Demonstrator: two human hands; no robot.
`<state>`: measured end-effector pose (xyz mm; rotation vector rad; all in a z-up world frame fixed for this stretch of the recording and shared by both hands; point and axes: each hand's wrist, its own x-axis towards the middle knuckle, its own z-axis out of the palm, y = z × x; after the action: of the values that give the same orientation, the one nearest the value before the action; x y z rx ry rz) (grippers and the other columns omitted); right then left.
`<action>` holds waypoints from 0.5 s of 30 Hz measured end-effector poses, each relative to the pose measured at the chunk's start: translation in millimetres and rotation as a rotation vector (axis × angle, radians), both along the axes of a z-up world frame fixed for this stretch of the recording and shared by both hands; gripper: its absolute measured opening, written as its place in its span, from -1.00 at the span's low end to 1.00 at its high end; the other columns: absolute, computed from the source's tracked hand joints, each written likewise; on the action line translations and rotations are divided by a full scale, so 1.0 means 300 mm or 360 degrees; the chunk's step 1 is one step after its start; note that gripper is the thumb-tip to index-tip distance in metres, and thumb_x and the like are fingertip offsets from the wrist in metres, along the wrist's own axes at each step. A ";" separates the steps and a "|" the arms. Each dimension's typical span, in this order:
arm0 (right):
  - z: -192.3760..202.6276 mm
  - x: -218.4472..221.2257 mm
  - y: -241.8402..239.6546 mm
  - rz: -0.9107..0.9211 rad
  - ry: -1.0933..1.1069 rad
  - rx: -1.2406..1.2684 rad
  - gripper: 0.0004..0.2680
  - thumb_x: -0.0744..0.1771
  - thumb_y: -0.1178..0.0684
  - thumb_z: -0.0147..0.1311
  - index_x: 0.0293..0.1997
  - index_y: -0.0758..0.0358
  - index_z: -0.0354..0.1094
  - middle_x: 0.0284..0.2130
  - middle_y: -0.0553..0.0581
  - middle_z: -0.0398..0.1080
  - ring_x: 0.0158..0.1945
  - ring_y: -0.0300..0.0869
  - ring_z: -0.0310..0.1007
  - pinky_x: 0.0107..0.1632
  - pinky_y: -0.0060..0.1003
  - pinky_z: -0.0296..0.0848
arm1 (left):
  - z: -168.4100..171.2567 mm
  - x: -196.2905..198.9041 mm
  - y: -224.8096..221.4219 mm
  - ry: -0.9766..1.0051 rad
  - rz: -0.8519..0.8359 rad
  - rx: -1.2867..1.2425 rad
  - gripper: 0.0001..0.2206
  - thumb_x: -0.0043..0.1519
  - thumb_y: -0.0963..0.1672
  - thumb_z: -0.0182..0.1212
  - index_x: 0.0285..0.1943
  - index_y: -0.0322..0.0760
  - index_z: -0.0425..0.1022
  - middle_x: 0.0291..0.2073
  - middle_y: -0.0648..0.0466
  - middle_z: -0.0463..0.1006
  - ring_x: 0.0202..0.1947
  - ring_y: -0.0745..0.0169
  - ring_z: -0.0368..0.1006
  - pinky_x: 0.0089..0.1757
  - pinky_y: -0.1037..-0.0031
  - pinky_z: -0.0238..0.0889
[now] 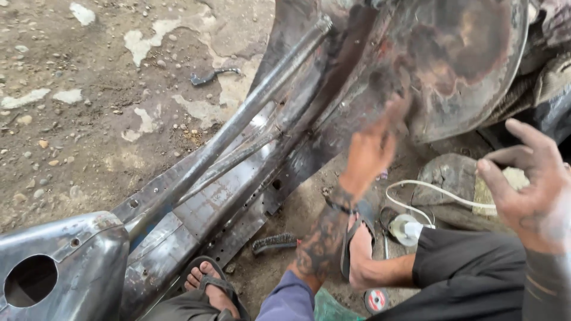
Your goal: A person is manually sanding a motorcycle frame with sandpaper and a wire brush to remove rust and old paint.
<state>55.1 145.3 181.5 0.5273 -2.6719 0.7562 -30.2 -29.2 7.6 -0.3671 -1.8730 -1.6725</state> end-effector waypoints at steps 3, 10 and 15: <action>-0.035 -0.016 0.043 0.0130 -0.0019 -0.0093 -0.52 0.39 0.34 0.15 0.52 0.62 0.08 -0.25 0.46 0.41 -0.10 0.06 0.47 0.11 -0.15 0.43 | 0.111 0.179 0.091 0.0377 -0.0056 0.0010 -0.55 0.45 -0.23 -0.26 0.55 -0.11 0.10 0.49 -0.02 0.28 0.57 -0.05 0.28 0.51 0.27 0.35; 0.008 0.016 0.009 -0.0070 0.0035 0.0167 -0.53 0.42 0.23 0.23 0.54 0.50 0.18 -0.18 0.24 0.50 -0.11 -0.06 0.50 0.09 -0.21 0.39 | 0.033 -0.023 -0.017 -0.0243 -0.0045 0.0199 -0.38 0.36 -0.31 0.00 0.57 0.08 0.00 0.48 -0.14 0.31 -0.79 0.59 0.24 -0.68 0.81 0.33; -0.022 -0.002 0.024 0.0025 -0.0025 -0.0001 -0.52 0.39 0.28 0.19 0.53 0.54 0.15 -0.20 0.38 0.47 -0.13 -0.02 0.47 0.14 -0.21 0.43 | 0.156 0.192 0.045 0.0508 -0.0205 0.0152 -0.63 0.55 -0.17 -0.29 0.54 -0.29 0.15 0.52 -0.03 0.19 0.60 0.02 0.15 0.64 0.14 0.06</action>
<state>54.4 152.6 175.1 0.5449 -2.6845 0.7686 27.5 -15.6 54.4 -0.6844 -1.5586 -1.6665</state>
